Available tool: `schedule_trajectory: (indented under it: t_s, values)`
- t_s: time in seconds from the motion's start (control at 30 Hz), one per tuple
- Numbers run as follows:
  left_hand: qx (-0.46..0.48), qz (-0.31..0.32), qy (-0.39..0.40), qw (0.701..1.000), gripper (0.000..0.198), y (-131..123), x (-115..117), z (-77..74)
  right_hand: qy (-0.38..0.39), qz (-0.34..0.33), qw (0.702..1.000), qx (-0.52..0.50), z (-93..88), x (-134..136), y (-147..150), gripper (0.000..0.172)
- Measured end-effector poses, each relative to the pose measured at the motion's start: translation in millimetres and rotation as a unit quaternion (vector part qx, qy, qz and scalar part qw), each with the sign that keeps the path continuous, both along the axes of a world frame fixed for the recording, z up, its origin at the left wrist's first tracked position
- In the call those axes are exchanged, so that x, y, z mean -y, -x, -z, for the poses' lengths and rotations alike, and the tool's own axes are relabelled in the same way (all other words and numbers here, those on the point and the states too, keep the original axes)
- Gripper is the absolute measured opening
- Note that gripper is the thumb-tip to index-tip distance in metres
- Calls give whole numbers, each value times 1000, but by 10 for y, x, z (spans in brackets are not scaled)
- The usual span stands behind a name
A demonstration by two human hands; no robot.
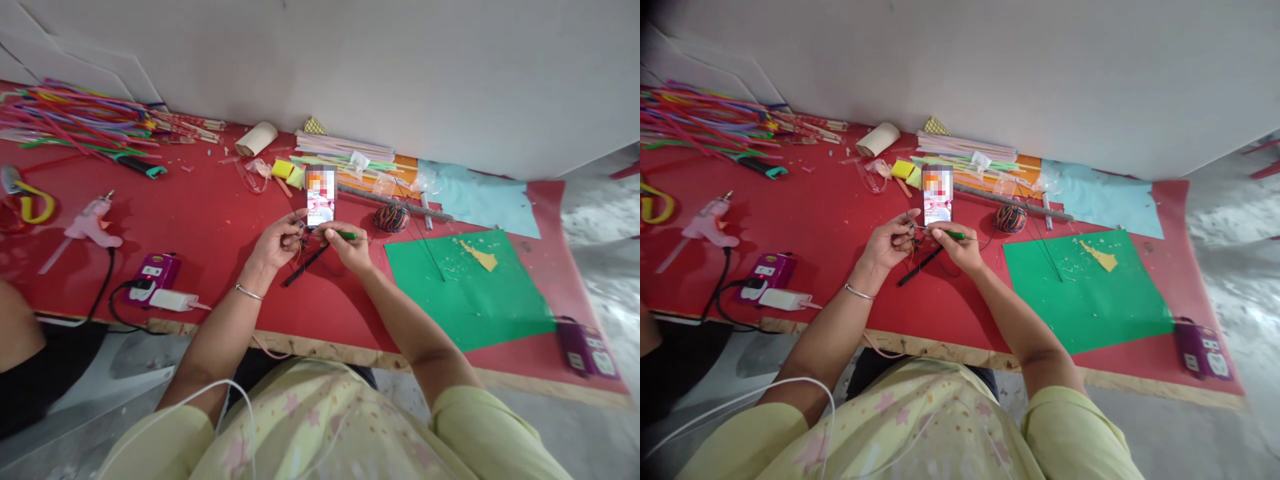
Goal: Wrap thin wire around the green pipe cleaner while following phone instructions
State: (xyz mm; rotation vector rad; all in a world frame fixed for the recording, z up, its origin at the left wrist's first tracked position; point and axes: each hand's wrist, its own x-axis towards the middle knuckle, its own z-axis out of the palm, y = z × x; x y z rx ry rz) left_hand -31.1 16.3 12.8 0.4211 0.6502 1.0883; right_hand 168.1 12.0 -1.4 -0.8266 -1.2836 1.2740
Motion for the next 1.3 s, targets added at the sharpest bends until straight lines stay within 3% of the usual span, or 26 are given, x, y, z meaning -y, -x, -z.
schedule_trajectory:
  t_s: [0.17, 0.4, 0.67, 0.87, 1.03, 1.3]
  values:
    - [4, 23, 17, 1000, 44, 32, -4, 23, -43, -36, 996, 74, -95, -38, -106, 21]
    - [26, 47, 44, 998, 42, 14, 4, 16, 11, -62, 998, 10, -46, -54, -100, 27]
    - [57, 61, 76, 994, 39, 61, -11, 14, -160, -62, 978, 119, -174, -64, -116, 16]
    - [43, 83, 103, 990, 39, 68, -28, 35, -243, -133, 954, 119, -229, -150, -205, 19]
    - [38, 100, 86, 991, 39, 54, -18, 20, -186, -129, 968, 112, -283, -115, -218, 13]
    - [20, 57, 29, 998, 37, 8, 17, -10, -72, -95, 990, 73, -188, -73, -162, 21]
